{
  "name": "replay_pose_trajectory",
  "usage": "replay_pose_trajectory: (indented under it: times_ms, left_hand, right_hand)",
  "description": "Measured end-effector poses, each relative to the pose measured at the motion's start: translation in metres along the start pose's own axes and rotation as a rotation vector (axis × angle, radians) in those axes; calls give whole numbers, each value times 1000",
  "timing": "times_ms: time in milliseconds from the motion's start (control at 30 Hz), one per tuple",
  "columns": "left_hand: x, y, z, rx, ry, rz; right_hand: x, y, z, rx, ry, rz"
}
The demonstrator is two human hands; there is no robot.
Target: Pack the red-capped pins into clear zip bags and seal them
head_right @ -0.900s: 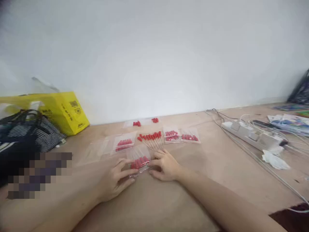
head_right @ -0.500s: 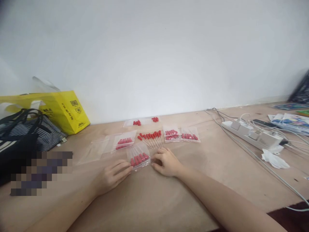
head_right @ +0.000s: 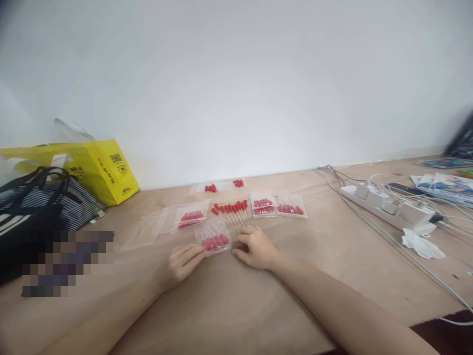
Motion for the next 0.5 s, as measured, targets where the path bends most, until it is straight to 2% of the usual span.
replay_pose_trajectory:
  times_ms: [67, 200, 333, 500]
  left_hand:
    - [4, -2, 1, 19, 32, -27]
    - [5, -1, 0, 53, 79, -64]
    - [2, 3, 0, 48, 83, -76]
    - [4, 1, 0, 22, 54, -74]
  right_hand:
    - [-1, 0, 1, 91, 61, -85]
    - [-2, 3, 8, 295, 279, -253]
    - [-3, 4, 12, 417, 410, -281]
    - [-4, 4, 14, 453, 462, -287]
Point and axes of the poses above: each hand's wrist, its own x-axis away from the middle knuckle, its own y-axis out of the back of the hand, z = x × y, the point moved 3 cm from there along -x, towards the middle knuckle, and after that the axes turned 11 degrees about x, right-handed, at the moved point
